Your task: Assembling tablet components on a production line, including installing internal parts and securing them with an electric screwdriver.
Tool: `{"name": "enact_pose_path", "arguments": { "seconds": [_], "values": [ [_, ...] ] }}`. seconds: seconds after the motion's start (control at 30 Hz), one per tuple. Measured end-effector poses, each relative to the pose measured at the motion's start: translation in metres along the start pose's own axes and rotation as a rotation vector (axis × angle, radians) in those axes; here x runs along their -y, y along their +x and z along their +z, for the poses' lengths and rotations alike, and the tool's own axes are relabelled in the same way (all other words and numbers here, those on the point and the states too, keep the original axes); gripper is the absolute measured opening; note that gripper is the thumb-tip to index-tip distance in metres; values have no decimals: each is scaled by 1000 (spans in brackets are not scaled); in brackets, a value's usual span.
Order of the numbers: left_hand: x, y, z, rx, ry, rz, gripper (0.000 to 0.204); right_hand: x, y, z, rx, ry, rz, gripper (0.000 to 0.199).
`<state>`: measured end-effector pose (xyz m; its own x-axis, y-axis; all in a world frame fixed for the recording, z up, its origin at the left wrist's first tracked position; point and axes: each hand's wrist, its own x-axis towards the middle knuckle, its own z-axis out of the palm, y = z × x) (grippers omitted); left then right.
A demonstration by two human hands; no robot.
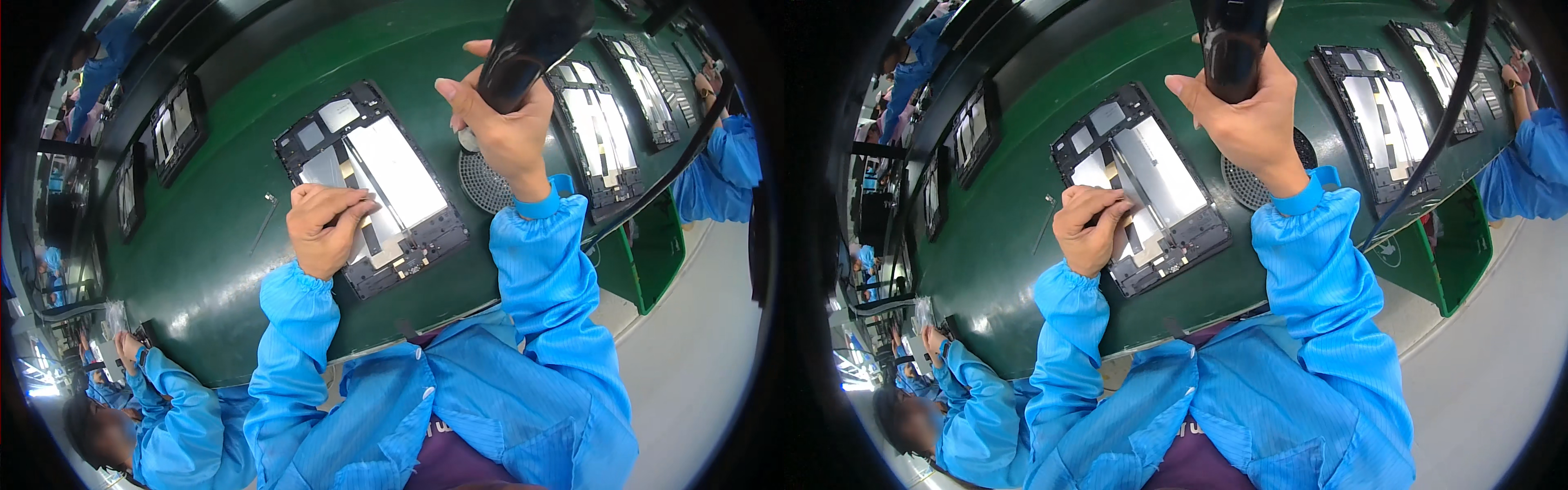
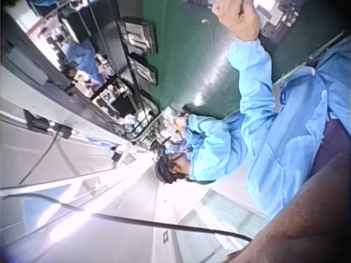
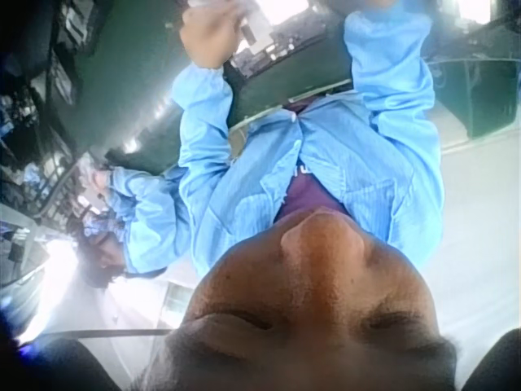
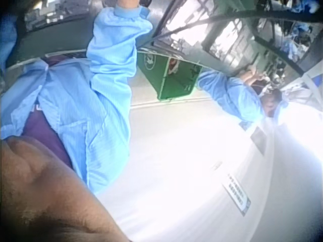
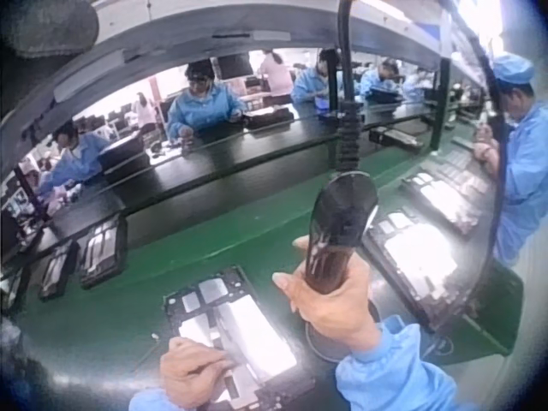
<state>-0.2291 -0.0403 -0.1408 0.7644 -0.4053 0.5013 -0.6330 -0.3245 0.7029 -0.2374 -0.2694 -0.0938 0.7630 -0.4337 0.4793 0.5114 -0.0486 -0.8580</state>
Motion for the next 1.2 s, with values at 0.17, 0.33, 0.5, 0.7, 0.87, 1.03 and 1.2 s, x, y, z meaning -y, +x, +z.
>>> {"name": "enact_pose_path", "arguments": {
  "seconds": [0.17,0.33,0.5,0.7,0.87,1.03,1.2],
  "values": [
    [-1,0,-4,73,23,3,11,11,0,-23,-32,52,59,31],
    [-4,-2,-2,166,29,18,13,6,-3,-41,-11,116,24,23],
    [-15,-6,5,198,49,51,14,2,-4,-39,18,92,30,24],
    [-12,-12,13,-96,-93,-68,13,-3,-4,-37,23,61,36,24],
    [-10,-14,11,-176,-267,-196,14,-3,-4,-32,23,29,32,25],
    [-3,-10,1,-278,-182,-182,13,-5,-4,-33,32,11,85,26],
    [9,-9,-24,-312,-165,-297,10,-4,-6,-28,49,9,83,27]
  ]
}}
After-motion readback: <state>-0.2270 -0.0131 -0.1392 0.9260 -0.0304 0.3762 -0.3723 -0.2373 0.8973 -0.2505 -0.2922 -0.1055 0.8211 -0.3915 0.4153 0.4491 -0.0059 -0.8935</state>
